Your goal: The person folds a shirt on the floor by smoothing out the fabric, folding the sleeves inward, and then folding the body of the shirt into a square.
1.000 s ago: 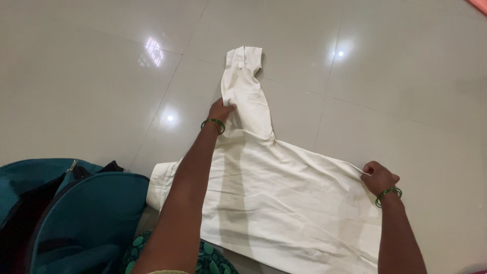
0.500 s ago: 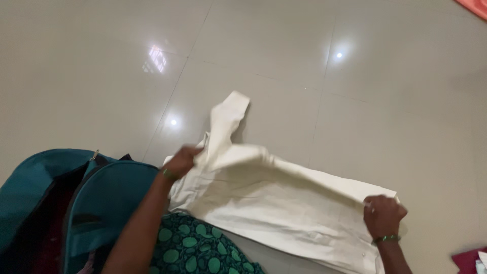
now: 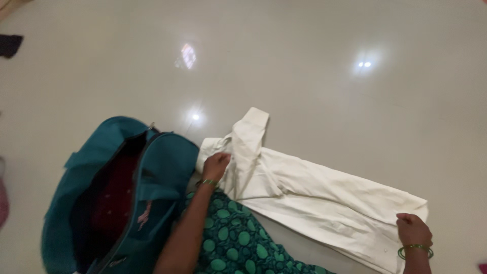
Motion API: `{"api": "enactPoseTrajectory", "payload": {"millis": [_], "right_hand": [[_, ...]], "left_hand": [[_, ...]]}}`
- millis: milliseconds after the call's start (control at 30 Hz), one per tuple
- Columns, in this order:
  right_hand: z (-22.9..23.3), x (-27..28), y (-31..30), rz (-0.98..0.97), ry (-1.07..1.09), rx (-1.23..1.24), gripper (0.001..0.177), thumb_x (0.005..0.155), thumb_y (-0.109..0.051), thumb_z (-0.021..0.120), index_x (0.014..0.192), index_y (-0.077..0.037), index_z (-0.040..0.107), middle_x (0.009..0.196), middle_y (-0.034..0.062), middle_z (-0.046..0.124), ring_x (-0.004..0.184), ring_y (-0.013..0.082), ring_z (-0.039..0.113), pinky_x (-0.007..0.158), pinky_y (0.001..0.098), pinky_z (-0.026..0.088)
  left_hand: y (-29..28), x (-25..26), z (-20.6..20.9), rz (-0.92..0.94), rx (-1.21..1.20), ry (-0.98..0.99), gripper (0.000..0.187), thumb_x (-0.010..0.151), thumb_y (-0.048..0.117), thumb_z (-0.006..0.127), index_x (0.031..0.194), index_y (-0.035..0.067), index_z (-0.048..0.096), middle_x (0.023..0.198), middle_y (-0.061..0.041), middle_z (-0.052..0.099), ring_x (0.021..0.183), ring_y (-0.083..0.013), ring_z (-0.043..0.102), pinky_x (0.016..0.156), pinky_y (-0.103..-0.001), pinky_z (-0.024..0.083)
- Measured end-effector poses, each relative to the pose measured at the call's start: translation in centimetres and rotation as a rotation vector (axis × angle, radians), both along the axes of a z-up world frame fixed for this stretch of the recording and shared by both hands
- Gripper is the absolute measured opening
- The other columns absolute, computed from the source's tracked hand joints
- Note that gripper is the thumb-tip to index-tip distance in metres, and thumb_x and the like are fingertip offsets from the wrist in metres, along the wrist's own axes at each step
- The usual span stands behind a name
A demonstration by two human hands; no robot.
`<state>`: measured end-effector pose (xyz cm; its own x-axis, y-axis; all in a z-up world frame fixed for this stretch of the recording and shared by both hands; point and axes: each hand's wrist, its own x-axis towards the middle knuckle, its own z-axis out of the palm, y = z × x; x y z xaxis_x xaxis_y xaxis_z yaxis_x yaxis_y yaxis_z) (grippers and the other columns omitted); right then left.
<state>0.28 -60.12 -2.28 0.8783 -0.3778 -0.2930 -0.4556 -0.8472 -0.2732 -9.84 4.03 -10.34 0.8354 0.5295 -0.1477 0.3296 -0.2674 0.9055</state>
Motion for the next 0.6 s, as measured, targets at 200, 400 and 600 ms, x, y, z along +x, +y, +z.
{"api": "enactPoseTrajectory", "payload": {"millis": [200,400,600], "right_hand": [[-0.8,-0.2,1.9,-0.071,-0.162,0.273,0.028,0.093,-0.020,0.077,0.119,-0.012,0.080,0.114,0.0077,0.077,0.101,0.0200,0.069,0.091,0.0376,0.052],[-3.7,0.6,-0.6,-0.303,-0.328,0.626,0.026,0.088,-0.011,0.075,0.114,-0.005,0.077,0.101,0.0080,0.076,0.083,0.0130,0.068,0.076,0.0282,0.055],[-5.8,2.0,-2.8,-0.347,-0.456,0.546,0.021,0.087,-0.011,0.077,0.106,-0.005,0.079,0.089,0.0047,0.075,0.076,0.0123,0.066,0.071,0.0289,0.053]], "left_hand": [[-0.2,5.4,-2.0,0.257,0.127,0.072,0.035,0.091,0.039,0.069,0.109,0.011,0.077,0.102,-0.012,0.077,0.096,-0.0308,0.073,0.087,-0.041,0.055],[1.5,8.7,-4.1,0.152,0.155,-0.010,0.028,0.101,0.024,0.060,0.112,0.004,0.077,0.103,-0.016,0.077,0.092,-0.0264,0.071,0.085,-0.038,0.054],[1.6,9.0,-4.6,0.222,-0.227,0.046,0.029,0.091,0.022,0.076,0.111,0.002,0.074,0.085,-0.004,0.072,0.064,-0.0132,0.060,0.053,-0.029,0.047]]}}
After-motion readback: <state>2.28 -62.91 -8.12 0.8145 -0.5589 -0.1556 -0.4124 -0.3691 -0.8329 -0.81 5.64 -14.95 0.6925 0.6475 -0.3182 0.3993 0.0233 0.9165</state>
